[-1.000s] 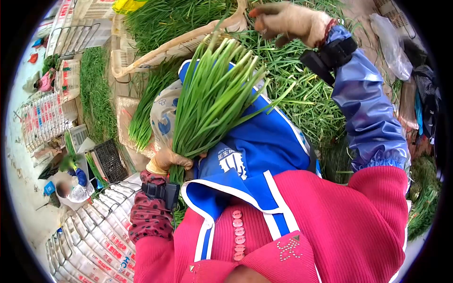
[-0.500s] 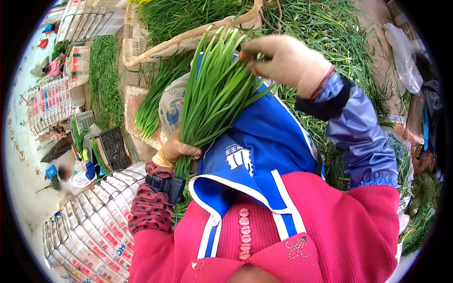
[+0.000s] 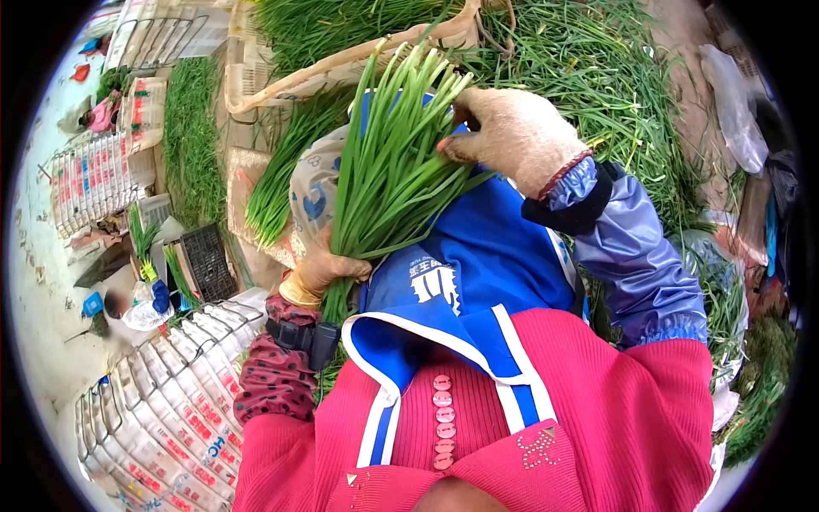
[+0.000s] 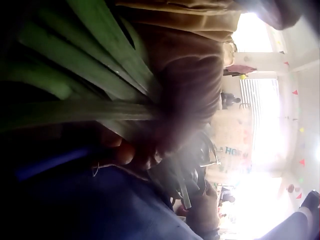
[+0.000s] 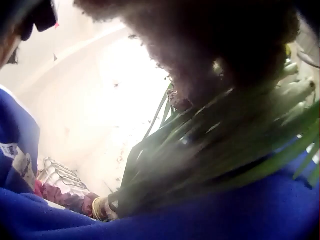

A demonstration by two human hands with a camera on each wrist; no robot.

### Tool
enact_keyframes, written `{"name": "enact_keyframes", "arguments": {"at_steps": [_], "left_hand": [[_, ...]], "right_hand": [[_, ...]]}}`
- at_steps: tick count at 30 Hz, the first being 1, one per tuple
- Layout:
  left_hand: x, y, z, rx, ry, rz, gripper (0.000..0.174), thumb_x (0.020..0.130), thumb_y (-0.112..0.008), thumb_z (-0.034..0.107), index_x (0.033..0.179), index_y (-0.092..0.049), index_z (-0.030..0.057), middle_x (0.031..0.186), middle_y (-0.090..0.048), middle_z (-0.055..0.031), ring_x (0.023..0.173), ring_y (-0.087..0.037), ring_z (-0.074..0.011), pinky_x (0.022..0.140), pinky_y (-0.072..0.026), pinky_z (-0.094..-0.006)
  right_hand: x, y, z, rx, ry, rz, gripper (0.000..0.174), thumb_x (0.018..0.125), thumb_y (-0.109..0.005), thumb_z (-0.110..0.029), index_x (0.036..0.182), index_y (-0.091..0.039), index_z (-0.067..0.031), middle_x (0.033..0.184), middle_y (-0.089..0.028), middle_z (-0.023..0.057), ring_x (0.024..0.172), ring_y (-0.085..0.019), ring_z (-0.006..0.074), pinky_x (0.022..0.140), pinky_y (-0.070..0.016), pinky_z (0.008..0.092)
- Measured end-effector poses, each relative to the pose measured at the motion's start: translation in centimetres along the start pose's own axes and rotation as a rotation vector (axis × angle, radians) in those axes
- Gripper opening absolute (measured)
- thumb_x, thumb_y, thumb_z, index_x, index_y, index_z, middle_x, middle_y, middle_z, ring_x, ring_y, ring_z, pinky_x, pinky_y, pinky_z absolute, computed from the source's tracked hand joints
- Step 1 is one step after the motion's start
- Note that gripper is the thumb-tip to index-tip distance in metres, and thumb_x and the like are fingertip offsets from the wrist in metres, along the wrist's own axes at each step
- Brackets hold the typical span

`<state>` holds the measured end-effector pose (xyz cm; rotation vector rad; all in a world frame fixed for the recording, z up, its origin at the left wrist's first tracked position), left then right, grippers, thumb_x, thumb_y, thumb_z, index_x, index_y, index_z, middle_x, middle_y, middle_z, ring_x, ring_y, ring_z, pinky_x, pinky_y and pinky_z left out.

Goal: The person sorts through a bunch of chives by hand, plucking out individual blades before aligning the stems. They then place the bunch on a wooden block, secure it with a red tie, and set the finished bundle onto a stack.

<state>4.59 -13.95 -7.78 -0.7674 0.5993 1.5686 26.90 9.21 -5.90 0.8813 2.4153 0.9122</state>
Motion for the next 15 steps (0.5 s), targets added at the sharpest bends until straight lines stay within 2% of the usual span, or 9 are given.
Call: {"name": "enact_keyframes", "arguments": {"at_steps": [1, 2, 7, 10, 11, 12, 13, 14, 15], "left_hand": [[-0.1, -0.2, 0.0, 0.009, 0.001, 0.008, 0.075, 0.070, -0.078, -0.007, 0.136, -0.045, 0.0027, 0.093, -0.067, -0.0117, 0.071, -0.065, -0.0200, 0.062, -0.0560, -0.0318], [-0.1, -0.2, -0.1, 0.019, 0.003, 0.013, 0.075, 0.070, -0.078, -0.007, 0.136, -0.045, 0.0025, 0.093, -0.067, -0.0117, 0.071, -0.066, -0.0202, 0.062, -0.0561, -0.0317], [0.1, -0.4, -0.1, 0.012, -0.012, 0.032, 0.076, 0.069, -0.076, -0.010, 0.137, -0.044, 0.0029, 0.090, -0.066, -0.0128, 0.067, -0.064, -0.0200, 0.060, -0.0555, -0.0317], [0.1, -0.5, 0.1, 0.023, -0.007, 0.028, 0.076, 0.069, -0.077, -0.007, 0.137, -0.044, 0.0023, 0.093, -0.066, -0.0119, 0.070, -0.065, -0.0204, 0.062, -0.0556, -0.0323], [0.3, -0.5, 0.1, 0.018, -0.004, 0.012, 0.077, 0.069, -0.077, -0.006, 0.137, -0.044, 0.0023, 0.095, -0.066, -0.0114, 0.072, -0.065, -0.0204, 0.063, -0.0555, -0.0326], [0.5, -0.6, 0.0, 0.014, -0.001, -0.007, 0.077, 0.069, -0.078, -0.005, 0.137, -0.043, 0.0023, 0.097, -0.067, -0.0109, 0.075, -0.065, -0.0205, 0.065, -0.0554, -0.0329], [0.6, -0.5, 0.0, 0.061, 0.000, -0.001, 0.076, 0.068, -0.077, -0.004, 0.136, -0.045, 0.0020, 0.102, -0.066, -0.0111, 0.075, -0.064, -0.0202, 0.066, -0.0549, -0.0333], [0.9, -0.7, 0.4, 0.053, -0.074, -0.018, 0.075, 0.068, -0.077, -0.005, 0.135, -0.046, 0.0017, 0.103, -0.067, -0.0114, 0.075, -0.065, -0.0201, 0.067, -0.0554, -0.0336], [1.1, -1.0, 0.7, 0.043, -0.147, -0.037, 0.074, 0.068, -0.077, -0.005, 0.135, -0.047, 0.0014, 0.103, -0.067, -0.0116, 0.075, -0.065, -0.0200, 0.068, -0.0559, -0.0339]], "right_hand": [[0.2, 0.0, -0.7, -0.095, -0.019, -0.050, 0.048, 0.082, -0.069, -0.046, 0.100, -0.070, -0.0021, 0.088, -0.070, 0.0194, 0.087, -0.068, 0.0366, 0.078, -0.0542, 0.0450], [0.4, 0.0, -1.5, -0.169, -0.086, -0.111, 0.044, 0.084, -0.068, -0.045, 0.094, -0.072, -0.0025, 0.088, -0.071, 0.0188, 0.084, -0.069, 0.0370, 0.077, -0.0549, 0.0458], [1.9, -1.9, -2.7, -0.270, -0.021, 0.010, 0.029, 0.086, -0.064, -0.032, 0.090, -0.074, -0.0053, 0.090, -0.072, 0.0173, 0.083, -0.071, 0.0342, 0.073, -0.0571, 0.0459], [1.0, -1.8, -5.0, -0.306, 0.195, -0.137, 0.027, 0.087, -0.063, -0.031, 0.085, -0.071, -0.0061, 0.079, -0.069, 0.0133, 0.076, -0.070, 0.0327, 0.063, -0.0569, 0.0445], [-0.1, -2.0, -6.7, -0.314, 0.393, -0.071, 0.018, 0.082, -0.065, -0.025, 0.079, -0.072, -0.0084, 0.077, -0.069, 0.0103, 0.072, -0.070, 0.0299, 0.060, -0.0574, 0.0410], [-1.7, -1.6, -8.2, -0.214, 0.614, -0.154, 0.014, 0.076, -0.066, -0.022, 0.073, -0.069, -0.0090, 0.074, -0.069, 0.0090, 0.068, -0.070, 0.0291, 0.058, -0.0572, 0.0398], [-3.3, -2.1, -9.9, -0.168, 0.749, -0.238, 0.012, 0.075, -0.066, -0.021, 0.075, -0.068, -0.0093, 0.075, -0.068, 0.0086, 0.068, -0.069, 0.0283, 0.058, -0.0569, 0.0392], [-4.8, -2.6, -11.3, -0.121, 0.883, -0.322, 0.011, 0.074, -0.066, -0.020, 0.076, -0.068, -0.0097, 0.077, -0.068, 0.0081, 0.068, -0.069, 0.0275, 0.058, -0.0566, 0.0386], [-5.9, -3.0, -11.4, -0.036, 0.942, -0.350, 0.010, 0.075, -0.066, -0.020, 0.078, -0.067, -0.0101, 0.078, -0.068, 0.0080, 0.069, -0.069, 0.0273, 0.058, -0.0563, 0.0382]]}}
Point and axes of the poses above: each hand's wrist, its own x-axis towards the middle knuckle, its own y-axis out of the back of the hand, z = x × y, the point moved 5 cm from there along x, towards the middle knuckle
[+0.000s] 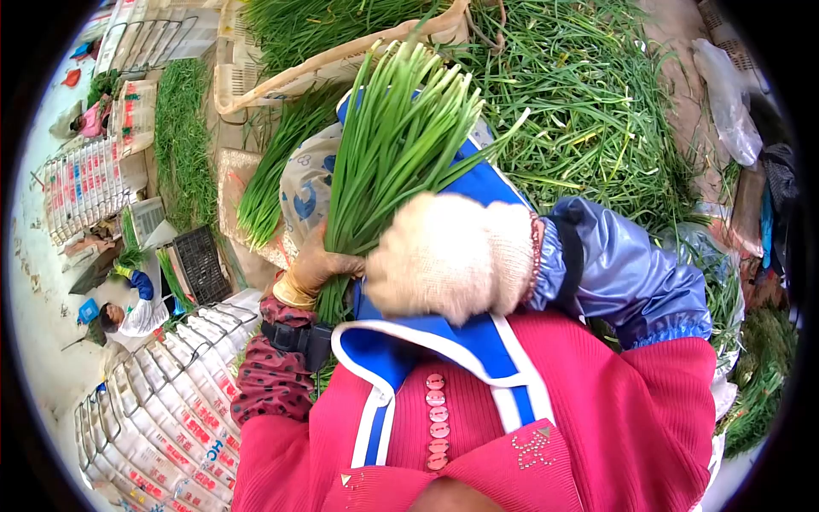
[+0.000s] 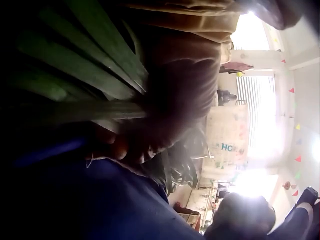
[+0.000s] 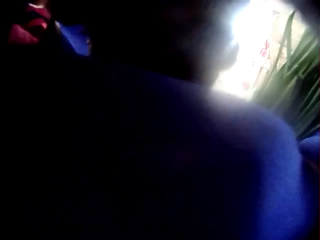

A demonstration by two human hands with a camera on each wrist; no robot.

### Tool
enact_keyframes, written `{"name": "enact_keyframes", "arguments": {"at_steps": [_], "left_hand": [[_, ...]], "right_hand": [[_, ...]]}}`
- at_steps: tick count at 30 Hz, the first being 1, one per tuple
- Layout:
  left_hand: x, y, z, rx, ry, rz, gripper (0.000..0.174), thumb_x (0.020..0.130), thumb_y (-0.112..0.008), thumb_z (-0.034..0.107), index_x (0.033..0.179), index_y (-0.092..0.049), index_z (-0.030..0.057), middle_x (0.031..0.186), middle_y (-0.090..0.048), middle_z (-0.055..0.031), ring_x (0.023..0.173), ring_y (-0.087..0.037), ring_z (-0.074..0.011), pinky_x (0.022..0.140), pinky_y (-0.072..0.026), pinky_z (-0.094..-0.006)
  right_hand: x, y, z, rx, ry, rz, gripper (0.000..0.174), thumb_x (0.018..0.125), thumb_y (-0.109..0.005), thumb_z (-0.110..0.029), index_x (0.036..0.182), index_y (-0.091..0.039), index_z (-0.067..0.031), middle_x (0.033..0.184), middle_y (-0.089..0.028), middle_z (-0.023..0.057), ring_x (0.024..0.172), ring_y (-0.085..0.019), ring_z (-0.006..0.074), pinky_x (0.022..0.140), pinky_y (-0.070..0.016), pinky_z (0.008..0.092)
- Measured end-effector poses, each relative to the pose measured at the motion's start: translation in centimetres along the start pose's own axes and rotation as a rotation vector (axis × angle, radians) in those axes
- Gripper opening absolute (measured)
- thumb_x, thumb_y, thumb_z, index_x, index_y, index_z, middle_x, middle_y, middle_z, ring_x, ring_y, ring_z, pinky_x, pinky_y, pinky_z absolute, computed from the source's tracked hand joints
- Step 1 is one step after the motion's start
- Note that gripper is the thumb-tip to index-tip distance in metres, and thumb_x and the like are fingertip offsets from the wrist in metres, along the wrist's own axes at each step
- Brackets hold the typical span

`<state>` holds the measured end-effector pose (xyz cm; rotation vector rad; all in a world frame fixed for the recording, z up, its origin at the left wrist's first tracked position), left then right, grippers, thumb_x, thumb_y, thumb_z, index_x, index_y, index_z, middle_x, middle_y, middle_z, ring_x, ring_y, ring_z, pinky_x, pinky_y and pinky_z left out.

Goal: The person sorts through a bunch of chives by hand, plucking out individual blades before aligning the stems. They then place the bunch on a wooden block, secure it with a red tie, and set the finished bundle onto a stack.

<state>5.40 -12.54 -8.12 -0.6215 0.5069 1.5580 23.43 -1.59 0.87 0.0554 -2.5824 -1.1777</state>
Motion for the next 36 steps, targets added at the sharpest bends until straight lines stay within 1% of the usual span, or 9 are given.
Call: {"name": "enact_keyframes", "arguments": {"at_steps": [3, 6, 8, 9, 14, 15, 18, 24, 36], "left_hand": [[-0.3, 1.1, -1.4, -0.013, 0.073, 0.016, 0.076, 0.067, -0.079, -0.004, 0.135, -0.046, 0.0009, 0.100, -0.067, -0.0115, 0.073, -0.065, -0.0201, 0.064, -0.0565, -0.0337], [-0.6, 0.5, -0.5, -0.033, 0.147, 0.017, 0.077, 0.067, -0.080, -0.004, 0.135, -0.045, 0.0016, 0.097, -0.065, -0.0111, 0.073, -0.065, -0.0204, 0.064, -0.0562, -0.0335], [-0.7, 0.3, -0.2, -0.027, 0.154, 0.014, 0.078, 0.067, -0.080, -0.003, 0.136, -0.044, 0.0020, 0.097, -0.065, -0.0110, 0.073, -0.064, -0.0203, 0.064, -0.0563, -0.0333], [-0.6, 0.3, -0.1, -0.018, 0.157, 0.009, 0.079, 0.067, -0.080, -0.003, 0.137, -0.043, 0.0023, 0.097, -0.065, -0.0109, 0.074, -0.064, -0.0202, 0.064, -0.0563, -0.0332], [-0.7, 0.1, -0.1, -0.027, 0.127, -0.006, 0.080, 0.070, -0.080, -0.002, 0.140, -0.040, 0.0038, 0.105, -0.065, -0.0112, 0.080, -0.066, -0.0206, 0.067, -0.0575, -0.0331], [-0.9, -0.2, 0.2, -0.052, 0.115, 0.001, 0.080, 0.071, -0.080, -0.002, 0.140, -0.040, 0.0041, 0.107, -0.065, -0.0113, 0.081, -0.067, -0.0207, 0.068, -0.0577, -0.0331], [-1.1, -0.6, 0.4, -0.085, 0.015, -0.027, 0.087, 0.073, -0.086, 0.014, 0.145, -0.037, 0.0050, 0.118, -0.061, -0.0093, 0.090, -0.065, -0.0183, 0.070, -0.0563, -0.0302], [-1.2, 1.8, -2.5, -0.135, 0.067, 0.059, 0.085, 0.083, -0.078, 0.040, 0.147, -0.035, 0.0047, 0.133, -0.056, -0.0115, 0.113, -0.061, -0.0211, 0.095, -0.0525, -0.0360], [-2.1, 0.6, 0.5, -0.192, -0.017, 0.120, 0.067, 0.088, -0.074, 0.031, 0.141, -0.044, 0.0032, 0.128, -0.060, -0.0094, 0.112, -0.061, -0.0200, 0.096, -0.0515, -0.0351]], "right_hand": [[-3.0, 1.4, 1.4, 0.332, 0.052, 0.247, 0.014, 0.082, -0.070, -0.021, 0.090, -0.066, -0.0099, 0.081, -0.066, 0.0076, 0.073, -0.067, 0.0277, 0.062, -0.0552, 0.0384], [-9.5, 2.5, 6.4, 0.457, -0.786, 0.375, 0.031, 0.078, -0.074, -0.009, 0.106, -0.067, 0.0004, 0.092, -0.069, 0.0144, 0.084, -0.069, 0.0223, 0.075, -0.0555, 0.0322], [-13.7, 2.0, 9.7, -0.012, -1.145, 0.362, 0.028, 0.084, -0.068, -0.008, 0.111, -0.067, -0.0041, 0.094, -0.071, 0.0120, 0.085, -0.069, 0.0193, 0.079, -0.0544, 0.0288], [-15.4, 1.6, 10.7, 0.012, -1.108, 0.623, 0.021, 0.083, -0.066, -0.014, 0.102, -0.069, -0.0056, 0.093, -0.070, 0.0164, 0.086, -0.069, 0.0328, 0.077, -0.0549, 0.0375], [-9.5, 2.5, 6.9, 0.408, -0.729, 0.680, 0.021, 0.085, -0.069, -0.016, 0.103, -0.070, -0.0045, 0.089, -0.070, 0.0177, 0.081, -0.070, 0.0305, 0.075, -0.0556, 0.0345], [-8.1, 1.8, 6.7, 0.424, -0.697, 0.673, 0.024, 0.090, -0.065, -0.009, 0.113, -0.066, -0.0013, 0.083, -0.070, 0.0108, 0.075, -0.068, 0.0175, 0.067, -0.0537, 0.0308], [-5.6, 0.0, 7.7, 0.092, -0.866, 0.294, 0.043, 0.092, -0.063, -0.034, 0.126, -0.058, -0.0092, 0.090, -0.068, 0.0218, 0.082, -0.066, 0.0398, 0.072, -0.0535, 0.0454], [-6.5, -1.3, 7.8, 0.045, -0.828, 0.316, 0.030, 0.091, -0.064, -0.032, 0.108, -0.062, -0.0082, 0.082, -0.067, 0.0172, 0.079, -0.066, 0.0372, 0.069, -0.0529, 0.0446], [-5.0, -1.1, 9.5, 0.218, -1.023, 0.406, 0.033, 0.087, -0.065, -0.032, 0.112, -0.066, -0.0103, 0.092, -0.070, 0.0180, 0.088, -0.068, 0.0354, 0.077, -0.0536, 0.0418]]}}
Point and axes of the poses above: each hand's wrist, its own x-axis towards the middle knuckle, its own y-axis out of the back of the hand, z = x × y, the point moved 5 cm from there along x, towards the middle knuckle
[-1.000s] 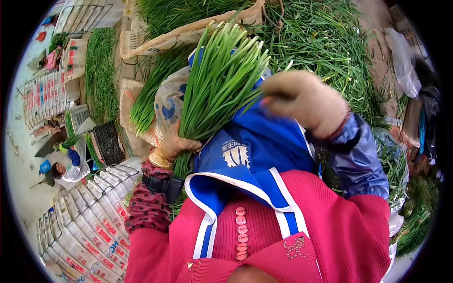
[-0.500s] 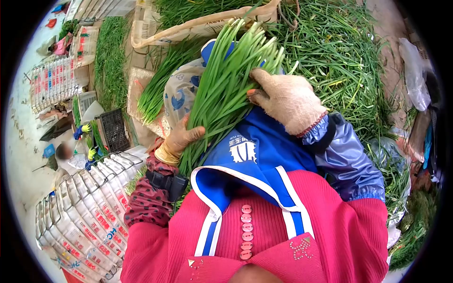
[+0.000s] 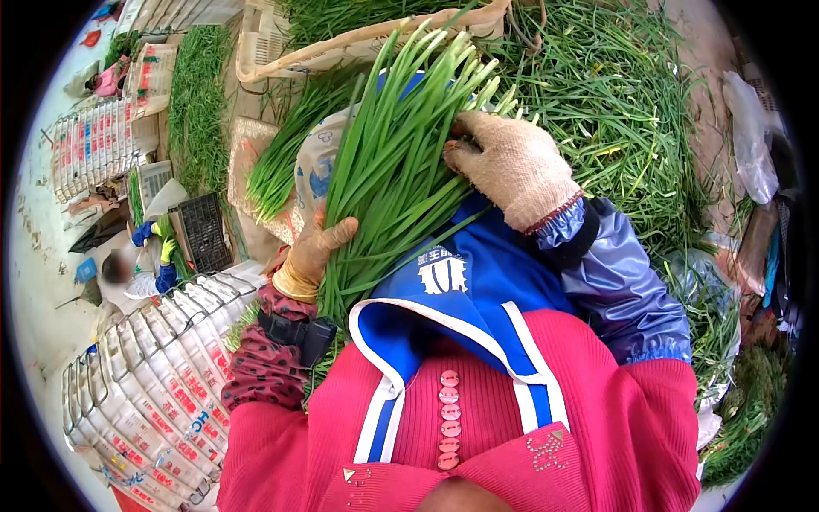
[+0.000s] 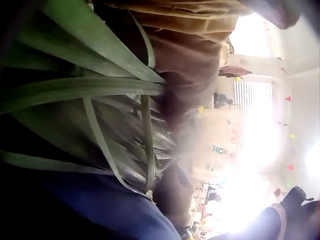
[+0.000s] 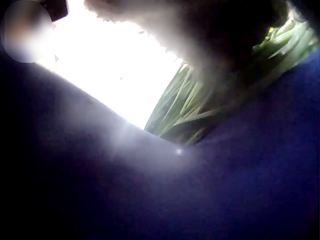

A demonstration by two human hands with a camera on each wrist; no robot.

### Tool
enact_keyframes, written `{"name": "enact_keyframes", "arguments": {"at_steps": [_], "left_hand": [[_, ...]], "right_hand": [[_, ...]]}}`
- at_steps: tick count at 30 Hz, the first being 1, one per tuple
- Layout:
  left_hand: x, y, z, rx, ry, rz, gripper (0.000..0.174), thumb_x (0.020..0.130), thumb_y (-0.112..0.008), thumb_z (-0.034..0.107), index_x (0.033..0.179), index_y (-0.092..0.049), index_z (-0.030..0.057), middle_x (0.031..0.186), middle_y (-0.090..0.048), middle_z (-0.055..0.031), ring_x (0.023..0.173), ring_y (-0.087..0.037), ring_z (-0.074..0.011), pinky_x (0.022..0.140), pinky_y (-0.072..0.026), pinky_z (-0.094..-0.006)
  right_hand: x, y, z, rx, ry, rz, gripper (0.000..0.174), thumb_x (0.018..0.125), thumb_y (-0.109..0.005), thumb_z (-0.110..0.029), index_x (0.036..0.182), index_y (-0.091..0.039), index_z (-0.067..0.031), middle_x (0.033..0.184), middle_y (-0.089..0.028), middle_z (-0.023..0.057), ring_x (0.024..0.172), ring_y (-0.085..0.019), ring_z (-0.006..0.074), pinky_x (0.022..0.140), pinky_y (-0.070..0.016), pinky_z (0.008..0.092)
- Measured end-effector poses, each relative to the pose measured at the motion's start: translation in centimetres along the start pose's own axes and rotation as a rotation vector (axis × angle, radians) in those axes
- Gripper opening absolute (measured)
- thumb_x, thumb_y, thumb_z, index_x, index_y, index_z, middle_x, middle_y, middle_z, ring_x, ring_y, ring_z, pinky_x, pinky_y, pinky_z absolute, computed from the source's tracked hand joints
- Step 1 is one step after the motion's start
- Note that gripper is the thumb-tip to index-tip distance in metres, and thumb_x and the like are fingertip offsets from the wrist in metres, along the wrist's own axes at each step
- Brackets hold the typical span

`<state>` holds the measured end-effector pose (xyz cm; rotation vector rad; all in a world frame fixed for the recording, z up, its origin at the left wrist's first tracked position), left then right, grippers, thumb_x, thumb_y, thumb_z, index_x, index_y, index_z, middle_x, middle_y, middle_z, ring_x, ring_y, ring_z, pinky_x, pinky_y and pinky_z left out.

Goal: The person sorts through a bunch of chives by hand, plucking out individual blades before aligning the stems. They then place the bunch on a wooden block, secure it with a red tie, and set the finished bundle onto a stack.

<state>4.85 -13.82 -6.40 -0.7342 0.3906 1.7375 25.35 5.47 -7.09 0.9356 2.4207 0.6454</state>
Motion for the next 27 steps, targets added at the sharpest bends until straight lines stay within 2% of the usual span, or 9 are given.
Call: {"name": "enact_keyframes", "arguments": {"at_steps": [9, 13, 14, 15, 17, 18, 20, 23, 27], "left_hand": [[0.6, 0.6, 0.2, 0.073, 0.062, 0.018, 0.060, 0.091, -0.070, 0.031, 0.139, -0.046, 0.0036, 0.126, -0.061, -0.0087, 0.107, -0.063, -0.0187, 0.093, -0.0527, -0.0335], [0.5, 2.2, -1.4, 0.042, 0.092, 0.048, 0.058, 0.093, -0.067, 0.031, 0.139, -0.045, 0.0036, 0.124, -0.062, -0.0086, 0.106, -0.064, -0.0185, 0.089, -0.0552, -0.0342], [0.2, 1.2, -0.9, -0.033, 0.121, 0.054, 0.058, 0.093, -0.067, 0.032, 0.140, -0.045, 0.0041, 0.123, -0.062, -0.0086, 0.106, -0.064, -0.0187, 0.089, -0.0552, -0.0345], [0.7, 0.5, -0.4, -0.102, 0.134, 0.043, 0.058, 0.094, -0.067, 0.032, 0.140, -0.045, 0.0045, 0.123, -0.063, -0.0087, 0.106, -0.064, -0.0189, 0.089, -0.0553, -0.0347], [1.2, 0.8, -0.5, -0.042, 0.104, -0.018, 0.059, 0.094, -0.066, 0.031, 0.142, -0.043, 0.0048, 0.124, -0.062, -0.0085, 0.107, -0.064, -0.0186, 0.092, -0.0538, -0.0346], [1.1, 0.3, 0.3, 0.059, 0.082, -0.029, 0.061, 0.094, -0.066, 0.033, 0.142, -0.042, 0.0045, 0.125, -0.062, -0.0081, 0.107, -0.063, -0.0178, 0.091, -0.0530, -0.0332], [0.8, 0.1, 2.0, 0.206, 0.113, -0.050, 0.077, 0.088, -0.073, 0.034, 0.148, -0.036, 0.0037, 0.133, -0.057, -0.0077, 0.114, -0.057, -0.0167, 0.098, -0.0473, -0.0318], [2.2, 2.5, 2.0, 0.390, 0.022, -0.193, 0.083, 0.085, -0.077, 0.029, 0.150, -0.032, 0.0021, 0.139, -0.052, -0.0098, 0.124, -0.050, -0.0188, 0.107, -0.0392, -0.0343], [4.7, 2.6, 5.6, 0.590, -0.102, -0.412, 0.103, 0.078, -0.082, 0.041, 0.154, -0.024, 0.0023, 0.152, -0.040, -0.0106, 0.138, -0.038, -0.0198, 0.115, -0.0282, -0.0346]], "right_hand": [[1.8, -0.8, -0.7, 0.046, 0.045, -0.086, 0.035, 0.081, -0.066, -0.035, 0.099, -0.071, -0.0052, 0.091, -0.070, 0.0195, 0.090, -0.067, 0.0364, 0.082, -0.0544, 0.0433], [-1.0, -2.0, -2.6, 0.588, 0.101, -0.578, 0.025, 0.079, -0.071, -0.009, 0.101, -0.070, 0.0026, 0.085, -0.073, 0.0077, 0.074, -0.067, 0.0148, 0.070, -0.0552, 0.0277], [-2.2, -1.6, -4.0, 0.593, 0.060, -0.797, 0.024, 0.076, -0.074, -0.005, 0.099, -0.071, 0.0029, 0.085, -0.072, 0.0065, 0.073, -0.067, 0.0146, 0.070, -0.0556, 0.0269], [-3.0, -1.3, -4.5, 0.759, 0.243, -0.991, 0.023, 0.075, -0.076, -0.005, 0.096, -0.071, 0.0024, 0.084, -0.072, 0.0082, 0.073, -0.067, 0.0139, 0.068, -0.0554, 0.0267], [-4.6, 0.6, -4.3, 0.823, 0.159, -1.166, 0.022, 0.071, -0.079, -0.006, 0.090, -0.071, 0.0023, 0.080, -0.072, 0.0087, 0.070, -0.066, 0.0141, 0.063, -0.0536, 0.0269], [-5.0, 1.9, -2.7, 0.911, 0.081, -1.141, 0.021, 0.069, -0.081, -0.007, 0.083, -0.070, 0.0030, 0.073, -0.069, 0.0066, 0.065, -0.064, 0.0138, 0.057, -0.0503, 0.0276], [-4.5, 4.9, 0.8, 0.781, 0.171, -0.702, 0.017, 0.070, -0.076, -0.006, 0.083, -0.069, 0.0033, 0.072, -0.068, 0.0058, 0.062, -0.062, 0.0141, 0.054, -0.0488, 0.0281], [-4.3, 5.0, 12.7, 0.883, -0.358, -0.399, 0.037, 0.076, -0.068, -0.007, 0.112, -0.067, 0.0005, 0.090, -0.070, 0.0059, 0.074, -0.063, 0.0128, 0.063, -0.0507, 0.0262], [-5.0, 2.0, 18.7, 0.553, -0.412, -0.404, 0.061, 0.084, -0.071, -0.019, 0.137, -0.050, 0.0020, 0.118, -0.066, 0.0125, 0.103, -0.064, 0.0176, 0.085, -0.0529, 0.0292]]}}
Point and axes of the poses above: each hand's wrist, its own x-axis towards the middle knuckle, its own y-axis out of the back of the hand, z = x × y, the point moved 5 cm from there along x, towards the middle knuckle
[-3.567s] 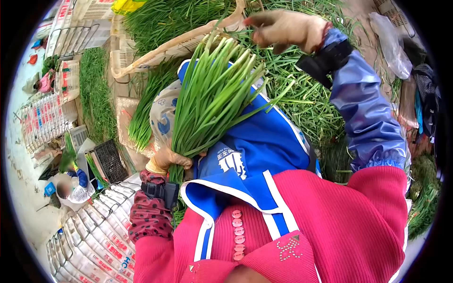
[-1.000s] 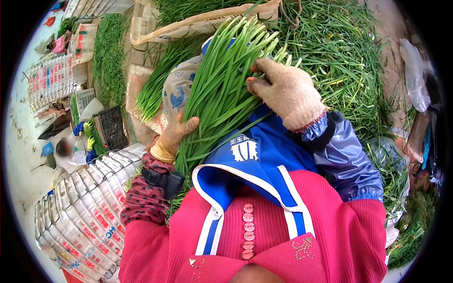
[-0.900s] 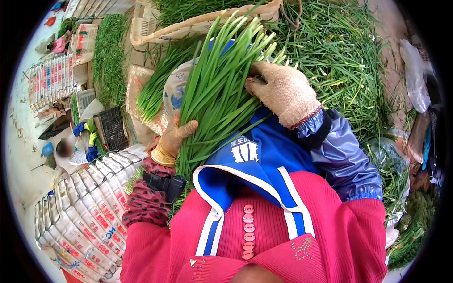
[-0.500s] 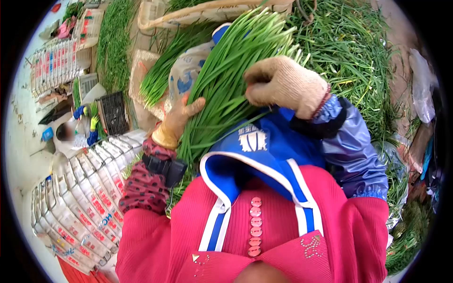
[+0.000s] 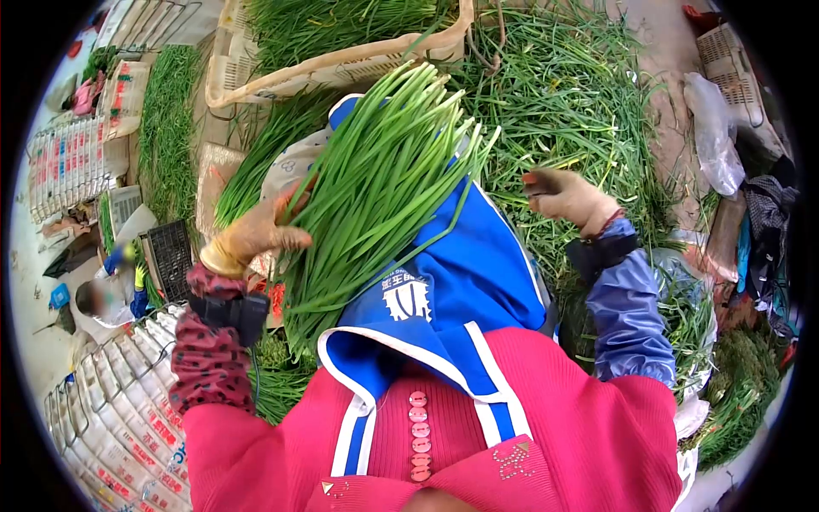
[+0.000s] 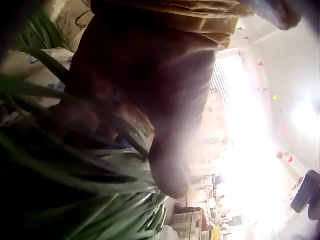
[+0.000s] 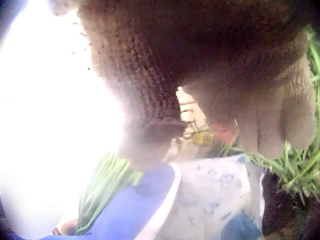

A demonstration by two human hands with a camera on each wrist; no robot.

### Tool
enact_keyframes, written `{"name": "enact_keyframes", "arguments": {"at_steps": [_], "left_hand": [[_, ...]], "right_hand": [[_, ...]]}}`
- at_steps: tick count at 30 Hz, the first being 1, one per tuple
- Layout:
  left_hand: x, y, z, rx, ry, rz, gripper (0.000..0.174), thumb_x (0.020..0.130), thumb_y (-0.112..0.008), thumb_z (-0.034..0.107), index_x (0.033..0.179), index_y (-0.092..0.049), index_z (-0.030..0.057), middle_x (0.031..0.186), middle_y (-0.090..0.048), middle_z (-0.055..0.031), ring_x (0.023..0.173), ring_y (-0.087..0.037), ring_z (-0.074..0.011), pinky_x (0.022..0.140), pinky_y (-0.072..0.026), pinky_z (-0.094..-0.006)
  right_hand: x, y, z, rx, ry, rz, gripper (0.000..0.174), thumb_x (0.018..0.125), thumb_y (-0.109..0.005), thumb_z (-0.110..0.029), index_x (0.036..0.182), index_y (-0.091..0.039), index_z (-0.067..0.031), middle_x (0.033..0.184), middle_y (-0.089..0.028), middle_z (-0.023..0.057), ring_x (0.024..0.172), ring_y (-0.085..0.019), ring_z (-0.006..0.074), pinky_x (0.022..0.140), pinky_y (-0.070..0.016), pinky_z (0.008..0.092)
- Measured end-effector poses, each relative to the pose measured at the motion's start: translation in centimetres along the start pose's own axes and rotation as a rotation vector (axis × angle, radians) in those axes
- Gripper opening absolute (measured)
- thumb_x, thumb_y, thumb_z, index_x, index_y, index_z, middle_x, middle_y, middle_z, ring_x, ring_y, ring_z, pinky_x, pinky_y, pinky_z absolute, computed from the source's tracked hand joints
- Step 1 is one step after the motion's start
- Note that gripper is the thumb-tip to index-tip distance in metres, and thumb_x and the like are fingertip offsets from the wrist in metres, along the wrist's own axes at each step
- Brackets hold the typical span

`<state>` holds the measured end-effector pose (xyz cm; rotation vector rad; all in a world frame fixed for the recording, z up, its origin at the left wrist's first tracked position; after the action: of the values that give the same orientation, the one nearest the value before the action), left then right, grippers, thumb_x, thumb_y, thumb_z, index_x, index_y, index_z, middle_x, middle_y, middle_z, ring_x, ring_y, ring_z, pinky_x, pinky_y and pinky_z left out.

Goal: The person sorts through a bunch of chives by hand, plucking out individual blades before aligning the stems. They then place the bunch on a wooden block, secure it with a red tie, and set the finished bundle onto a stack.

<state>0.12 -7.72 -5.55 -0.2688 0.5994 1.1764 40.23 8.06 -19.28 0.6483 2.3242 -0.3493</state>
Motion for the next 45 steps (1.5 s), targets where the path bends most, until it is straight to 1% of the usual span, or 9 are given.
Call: {"name": "enact_keyframes", "arguments": {"at_steps": [7, 10, 14, 22, 32, 36, 38, 41, 45], "left_hand": [[7.1, -0.1, 4.2, 0.160, -0.139, 0.158, 0.113, 0.078, -0.080, 0.048, 0.155, -0.013, 0.0000, 0.155, -0.031, -0.0205, 0.144, -0.030, -0.0265, 0.117, -0.0254, -0.0377], [7.0, -4.4, 7.3, 0.885, -0.053, 0.349, 0.114, 0.075, -0.083, 0.039, 0.154, -0.012, -0.0005, 0.149, -0.034, -0.0294, 0.139, -0.034, -0.0412, 0.114, -0.0308, -0.0416], [7.1, -6.1, 3.6, 0.575, -0.164, 0.630, 0.093, 0.085, -0.076, 0.034, 0.149, -0.024, -0.0083, 0.142, -0.042, -0.0309, 0.133, -0.041, -0.0410, 0.111, -0.0337, -0.0406], [5.8, -8.6, 1.6, -0.073, -0.152, 0.622, 0.058, 0.097, -0.061, 0.027, 0.141, -0.042, -0.0061, 0.130, -0.059, -0.0166, 0.117, -0.056, -0.0224, 0.103, -0.0409, -0.0313], [5.1, -8.7, 0.5, -0.109, -0.096, 0.654, 0.039, 0.101, -0.056, 0.029, 0.127, -0.058, 0.0007, 0.113, -0.067, -0.0087, 0.098, -0.061, -0.0161, 0.088, -0.0474, -0.0297], [5.2, -8.7, 0.5, -0.169, -0.143, 0.636, 0.040, 0.100, -0.058, 0.030, 0.128, -0.057, 0.0010, 0.114, -0.067, -0.0071, 0.098, -0.061, -0.0157, 0.088, -0.0473, -0.0290], [5.5, -8.8, 0.2, -0.296, -0.160, 0.558, 0.044, 0.098, -0.062, 0.031, 0.129, -0.055, 0.0009, 0.115, -0.065, -0.0048, 0.098, -0.060, -0.0129, 0.087, -0.0481, -0.0266], [4.9, -8.8, 1.3, -0.140, -0.093, 0.516, 0.055, 0.098, -0.059, 0.039, 0.139, -0.050, 0.0028, 0.122, -0.064, -0.0113, 0.111, -0.059, -0.0197, 0.094, -0.0465, -0.0313], [4.4, -10.0, 3.6, 0.348, -0.137, 0.393, 0.080, 0.095, -0.058, 0.051, 0.152, -0.026, 0.0044, 0.140, -0.052, -0.0186, 0.133, -0.045, -0.0275, 0.111, -0.0103, -0.0417]], "right_hand": [[6.1, -4.9, -4.6, 0.065, 0.378, 0.020, 0.088, 0.085, -0.070, -0.029, 0.153, -0.023, 0.0008, 0.143, -0.048, 0.0201, 0.128, -0.048, 0.0247, 0.105, -0.0405, 0.0341], [6.8, -4.7, -7.4, 0.495, 0.345, 0.159, 0.079, 0.089, -0.065, -0.013, 0.153, -0.021, 0.0006, 0.137, -0.053, 0.0159, 0.116, -0.054, 0.0194, 0.095, -0.0446, 0.0299], [6.7, -1.9, -11.2, 0.492, 0.418, 0.259, 0.080, 0.088, -0.070, -0.020, 0.149, -0.025, 0.0032, 0.131, -0.057, 0.0183, 0.098, -0.060, 0.0146, 0.075, -0.0493, 0.0267], [8.8, -3.7, -16.8, -0.216, 0.602, -0.027, 0.083, 0.070, -0.076, -0.025, 0.143, -0.044, -0.0034, 0.104, -0.068, 0.0112, 0.091, -0.063, 0.0173, 0.077, -0.0515, 0.0302], [4.9, 5.6, -7.4, 0.805, 0.447, 0.577, 0.045, 0.083, -0.070, -0.010, 0.125, -0.056, 0.0000, 0.099, -0.068, 0.0065, 0.074, -0.062, 0.0148, 0.077, -0.0540, 0.0315], [4.1, 0.7, -1.9, -0.028, 0.136, -0.033, 0.067, 0.083, -0.071, -0.016, 0.142, -0.043, 0.0000, 0.129, -0.060, 0.0164, 0.113, -0.060, 0.0244, 0.097, -0.0493, 0.0344], [4.6, -3.9, -1.7, 0.162, 0.390, -0.297, 0.095, 0.079, -0.079, -0.036, 0.151, -0.029, -0.0010, 0.144, -0.048, 0.0173, 0.131, -0.048, 0.0252, 0.108, -0.0396, 0.0353], [3.8, -5.9, -7.3, 0.164, 0.523, -0.197, 0.132, 0.064, -0.074, -0.076, 0.154, -0.017, 0.0019, 0.157, -0.030, 0.0158, 0.144, -0.027, 0.0234, 0.118, -0.0233, 0.0387], [3.6, -7.1, -11.7, 0.649, 0.638, -0.178, 0.141, 0.053, -0.090, -0.058, 0.157, -0.009, -0.0093, 0.147, -0.043, 0.0073, 0.134, -0.042, 0.0198, 0.112, -0.0351, 0.0365]]}}
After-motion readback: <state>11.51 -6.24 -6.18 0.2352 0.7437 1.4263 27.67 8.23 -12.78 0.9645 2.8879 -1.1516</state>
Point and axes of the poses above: each hand's wrist, its own x-axis towards the middle knuckle, its own y-axis out of the back of the hand, z = x × y, the point moved 5 cm from there along x, towards the middle knuckle
